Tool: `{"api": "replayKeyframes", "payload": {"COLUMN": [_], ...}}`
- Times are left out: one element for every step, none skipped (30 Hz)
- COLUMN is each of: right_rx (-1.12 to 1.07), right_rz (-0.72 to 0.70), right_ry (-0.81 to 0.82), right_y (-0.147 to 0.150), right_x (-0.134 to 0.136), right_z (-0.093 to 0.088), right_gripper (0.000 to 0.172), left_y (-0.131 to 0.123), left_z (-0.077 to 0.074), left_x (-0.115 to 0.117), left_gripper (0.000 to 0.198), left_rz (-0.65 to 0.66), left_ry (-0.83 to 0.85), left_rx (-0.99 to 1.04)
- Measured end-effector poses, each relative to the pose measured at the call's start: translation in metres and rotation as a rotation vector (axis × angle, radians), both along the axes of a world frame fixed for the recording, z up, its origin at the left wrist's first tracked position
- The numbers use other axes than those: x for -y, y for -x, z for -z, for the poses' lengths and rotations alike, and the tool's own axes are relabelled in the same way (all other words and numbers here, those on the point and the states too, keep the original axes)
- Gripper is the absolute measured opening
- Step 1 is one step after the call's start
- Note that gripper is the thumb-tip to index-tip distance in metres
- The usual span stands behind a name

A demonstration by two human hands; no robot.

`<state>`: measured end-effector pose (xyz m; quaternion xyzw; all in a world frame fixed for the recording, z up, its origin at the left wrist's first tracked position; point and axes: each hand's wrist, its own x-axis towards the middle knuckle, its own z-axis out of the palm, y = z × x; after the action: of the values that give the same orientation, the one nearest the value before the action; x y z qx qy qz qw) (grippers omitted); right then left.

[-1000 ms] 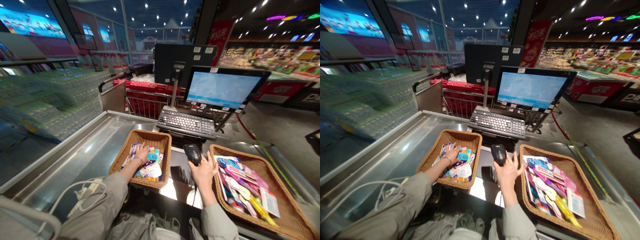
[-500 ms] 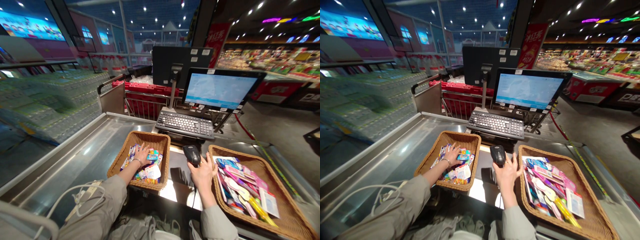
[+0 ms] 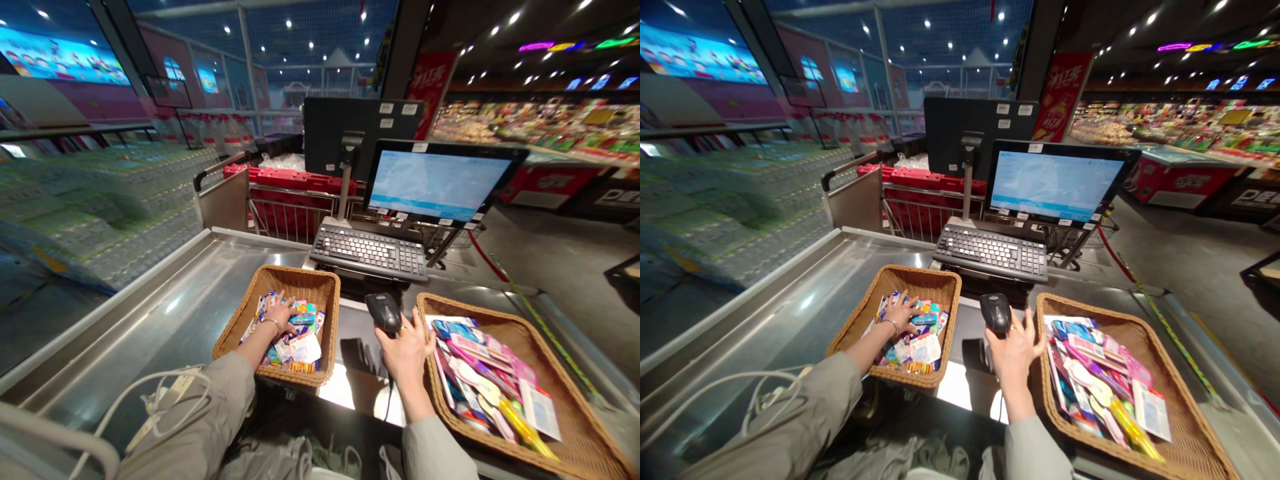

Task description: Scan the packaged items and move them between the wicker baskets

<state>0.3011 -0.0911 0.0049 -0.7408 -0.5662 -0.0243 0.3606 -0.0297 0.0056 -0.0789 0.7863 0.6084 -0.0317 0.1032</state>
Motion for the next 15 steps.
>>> {"api": "replayKeyframes", "payload": {"right_rx": [-0.001,-0.003,-0.005,-0.005,-0.004,-0.003,-0.004,-0.007,-0.012,-0.018,-0.024,-0.027,-0.028,-0.026,-0.025], "right_rz": [-0.001,-0.002,-0.001,-0.002,-0.002,-0.002,-0.001,0.0,0.004,0.008,0.013,0.018,0.02,0.018,0.017], "right_ry": [-0.001,-0.003,-0.005,-0.007,-0.006,-0.005,-0.002,0.001,0.004,0.007,0.009,0.013,0.017,0.022,0.026], "right_y": [-0.0001,-0.0002,-0.0003,-0.0003,-0.0002,-0.0001,0.0,0.0,0.0,-0.0001,-0.0002,-0.0004,-0.0006,-0.0008,-0.0009], "right_x": [0.0,0.0,-0.0001,-0.0001,-0.0002,-0.0002,-0.0001,-0.0001,0.0,0.0001,0.0003,0.0005,0.0007,0.0011,0.0015], "right_z": [0.0,0.0002,0.0005,0.0007,0.0008,0.0008,0.0006,0.0003,-0.0001,-0.0006,-0.0011,-0.0016,-0.002,-0.0025,-0.0029], "right_gripper": [0.042,0.042,0.042,0.041,0.041,0.041,0.041,0.041,0.041,0.041,0.041,0.04,0.04,0.04,0.041], "left_y": [-0.0006,-0.0011,-0.0015,-0.0017,-0.0019,-0.0021,-0.0023,-0.0027,-0.0033,-0.0041,-0.0051,-0.0061,-0.0071,-0.0079,-0.0086], "left_z": [0.0,-0.0001,-0.0001,-0.0002,-0.0002,-0.0005,-0.0009,-0.0017,-0.0029,-0.0043,-0.0058,-0.0073,-0.0086,-0.0095,-0.0099], "left_x": [-0.0006,-0.0011,-0.0015,-0.0019,-0.0022,-0.0024,-0.0025,-0.0024,-0.0022,-0.0018,-0.0013,-0.0008,-0.0001,0.0004,0.0009], "left_gripper": [0.056,0.054,0.053,0.052,0.05,0.047,0.043,0.038,0.033,0.029,0.025,0.024,0.023,0.023,0.023], "left_rz": [-0.008,-0.015,-0.02,-0.022,-0.021,-0.018,-0.012,-0.002,0.009,0.019,0.028,0.034,0.035,0.031,0.023], "left_ry": [0.001,0.001,0.0,-0.002,-0.005,-0.009,-0.015,-0.024,-0.031,-0.039,-0.046,-0.053,-0.062,-0.071,-0.081], "left_rx": [0.007,0.012,0.013,0.016,0.021,0.026,0.033,0.038,0.043,0.046,0.046,0.046,0.046,0.044,0.041]}}
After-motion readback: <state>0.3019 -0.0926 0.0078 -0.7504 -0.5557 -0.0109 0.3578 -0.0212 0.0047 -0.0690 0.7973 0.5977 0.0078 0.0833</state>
